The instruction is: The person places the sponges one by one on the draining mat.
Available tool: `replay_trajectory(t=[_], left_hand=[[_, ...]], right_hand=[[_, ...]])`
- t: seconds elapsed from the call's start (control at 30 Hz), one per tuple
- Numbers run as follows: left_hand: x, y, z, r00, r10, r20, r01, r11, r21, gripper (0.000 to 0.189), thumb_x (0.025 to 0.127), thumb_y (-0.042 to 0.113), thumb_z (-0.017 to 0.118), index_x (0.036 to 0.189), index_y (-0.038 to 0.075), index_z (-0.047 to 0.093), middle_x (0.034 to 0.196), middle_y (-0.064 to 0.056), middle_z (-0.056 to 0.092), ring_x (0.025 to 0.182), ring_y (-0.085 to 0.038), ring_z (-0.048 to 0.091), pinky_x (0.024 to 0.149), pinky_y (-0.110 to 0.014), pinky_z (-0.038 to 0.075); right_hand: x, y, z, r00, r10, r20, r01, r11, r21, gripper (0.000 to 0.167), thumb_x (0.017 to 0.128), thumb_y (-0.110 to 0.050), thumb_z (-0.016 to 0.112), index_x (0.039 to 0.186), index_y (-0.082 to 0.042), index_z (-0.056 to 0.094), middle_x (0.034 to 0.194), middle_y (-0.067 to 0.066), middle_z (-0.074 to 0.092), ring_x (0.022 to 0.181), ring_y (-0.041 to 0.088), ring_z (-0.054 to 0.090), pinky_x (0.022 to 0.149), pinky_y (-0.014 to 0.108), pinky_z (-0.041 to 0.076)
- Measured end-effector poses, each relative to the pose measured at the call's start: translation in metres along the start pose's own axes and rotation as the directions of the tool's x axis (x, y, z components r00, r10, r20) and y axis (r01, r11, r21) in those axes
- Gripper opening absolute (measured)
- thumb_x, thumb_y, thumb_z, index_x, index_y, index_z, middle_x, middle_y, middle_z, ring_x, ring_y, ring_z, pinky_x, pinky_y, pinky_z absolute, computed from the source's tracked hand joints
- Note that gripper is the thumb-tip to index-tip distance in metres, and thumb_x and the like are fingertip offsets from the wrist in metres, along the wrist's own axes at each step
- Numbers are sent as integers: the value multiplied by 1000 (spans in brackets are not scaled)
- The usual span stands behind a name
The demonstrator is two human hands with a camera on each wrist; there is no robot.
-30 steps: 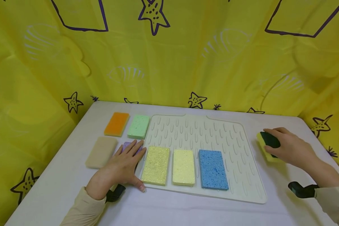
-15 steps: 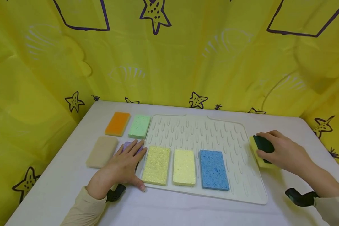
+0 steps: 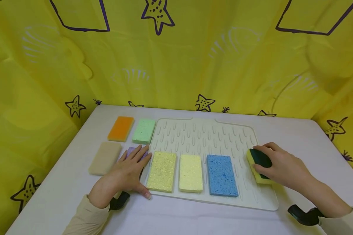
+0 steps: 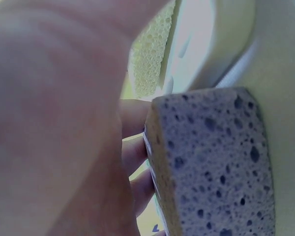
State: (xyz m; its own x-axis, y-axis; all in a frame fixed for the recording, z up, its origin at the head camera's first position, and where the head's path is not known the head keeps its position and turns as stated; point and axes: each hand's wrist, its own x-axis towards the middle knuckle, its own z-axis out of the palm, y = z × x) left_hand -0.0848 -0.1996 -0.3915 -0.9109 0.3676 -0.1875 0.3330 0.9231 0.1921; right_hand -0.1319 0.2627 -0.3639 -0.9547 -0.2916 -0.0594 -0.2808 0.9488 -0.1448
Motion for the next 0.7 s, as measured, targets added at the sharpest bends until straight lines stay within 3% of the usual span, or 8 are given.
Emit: replay_trajectory(t=[0.5,0.7], left_hand=[[1,-1,2,1000,6,-6,-6,1000,9,136,48,80,78,154,5,35,166,-14,18,152,-39,16,116,-69,16],[2,-2,3,1000,7,-2,-7,1000,5,137,48,80,78,154,6,34,166,-13,17,152,-39,16,116,-69,15]], right_hand=[[-10,-25,10,999,-2,54,0,999,41,69,82,-48,74,136,-9,58,125,24,57,82,28,60,58,41,51],[-9,-28,9,999,6,37,-7,999,42,67,83,-45,74,135,-7,58,124,25,57,82,29,60,57,42,51]])
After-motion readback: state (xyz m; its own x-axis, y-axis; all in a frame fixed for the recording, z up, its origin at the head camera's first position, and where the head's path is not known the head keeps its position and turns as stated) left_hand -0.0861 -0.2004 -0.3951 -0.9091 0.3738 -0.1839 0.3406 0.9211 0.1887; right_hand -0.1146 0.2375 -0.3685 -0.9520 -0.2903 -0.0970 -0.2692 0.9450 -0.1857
